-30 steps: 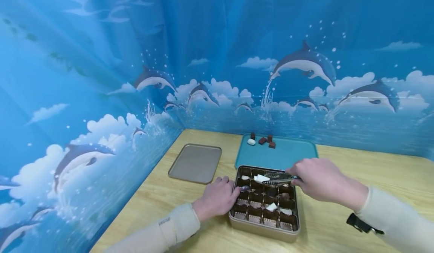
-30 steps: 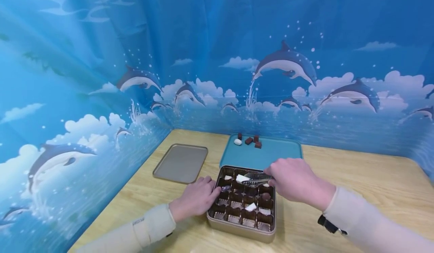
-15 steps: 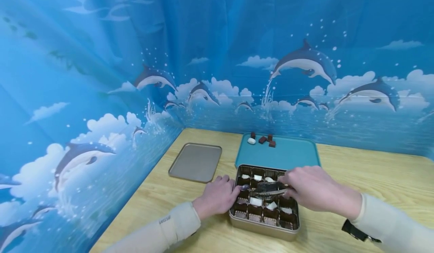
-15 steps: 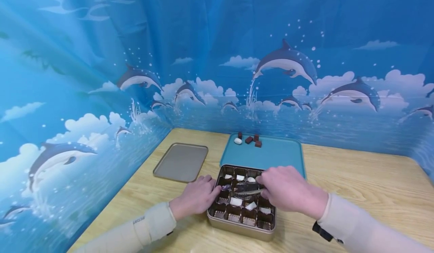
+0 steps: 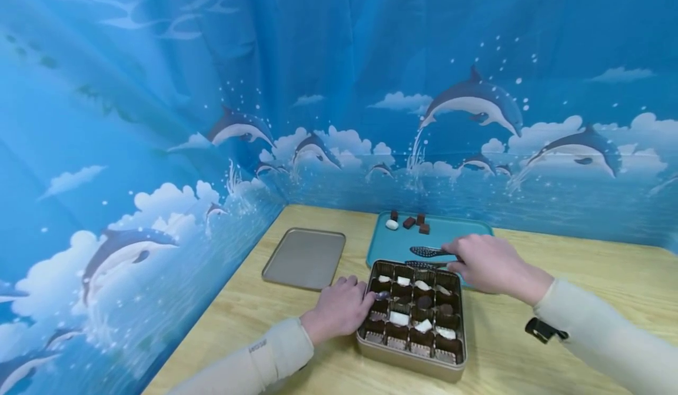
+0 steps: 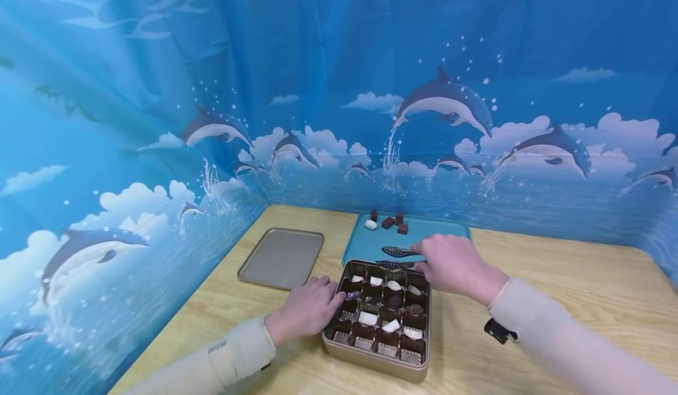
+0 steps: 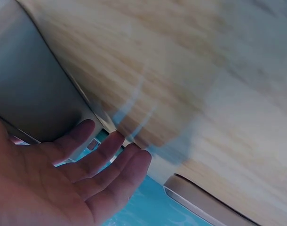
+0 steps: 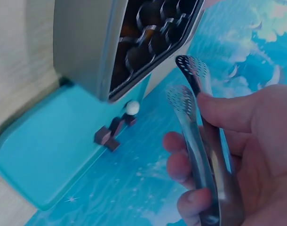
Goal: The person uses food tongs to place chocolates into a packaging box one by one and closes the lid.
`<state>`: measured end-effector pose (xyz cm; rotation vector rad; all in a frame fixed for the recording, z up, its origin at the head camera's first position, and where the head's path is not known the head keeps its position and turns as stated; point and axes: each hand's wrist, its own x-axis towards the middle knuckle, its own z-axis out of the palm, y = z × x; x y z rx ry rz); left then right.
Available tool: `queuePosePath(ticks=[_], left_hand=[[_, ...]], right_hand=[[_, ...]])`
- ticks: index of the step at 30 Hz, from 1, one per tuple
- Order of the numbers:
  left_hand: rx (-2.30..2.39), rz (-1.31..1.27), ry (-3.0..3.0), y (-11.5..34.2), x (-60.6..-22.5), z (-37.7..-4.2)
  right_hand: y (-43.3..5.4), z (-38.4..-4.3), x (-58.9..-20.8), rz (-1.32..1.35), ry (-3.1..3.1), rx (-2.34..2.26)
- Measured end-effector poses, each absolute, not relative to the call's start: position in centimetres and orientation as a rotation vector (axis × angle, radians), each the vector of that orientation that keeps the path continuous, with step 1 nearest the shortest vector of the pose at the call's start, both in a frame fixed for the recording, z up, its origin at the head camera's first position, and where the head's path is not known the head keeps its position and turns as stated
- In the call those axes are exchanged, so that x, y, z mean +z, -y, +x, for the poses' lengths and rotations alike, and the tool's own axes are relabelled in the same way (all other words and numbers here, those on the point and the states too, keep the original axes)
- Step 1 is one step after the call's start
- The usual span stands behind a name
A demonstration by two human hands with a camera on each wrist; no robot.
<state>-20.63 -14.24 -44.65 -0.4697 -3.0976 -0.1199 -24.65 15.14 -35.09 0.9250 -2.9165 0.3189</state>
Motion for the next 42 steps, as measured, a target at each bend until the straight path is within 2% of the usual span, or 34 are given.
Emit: queuePosePath(ticks=[10,20,28,42], left_hand=[[-0.099,-0.489,3.090,14.4,-44.8,-20.5],[-0.083,-0.486,3.093,14.6,-44.7,-20.6],[-0.077,-0.480,3.095,14.4,-45.0,-20.7],[-0.032,-0.448,3.124,14.2,-44.7,-20.7]], right_hand=[[-13.8,-30.5,-36.5,0.818,2.960,0.328],[-10.5,-34.8,-37.9,0.768,3.029,0.228],[-9.6,-37.1,-38.8,0.744,3.062,0.163],[-8.8,-39.0,-39.3,0.747,3.046,0.132]])
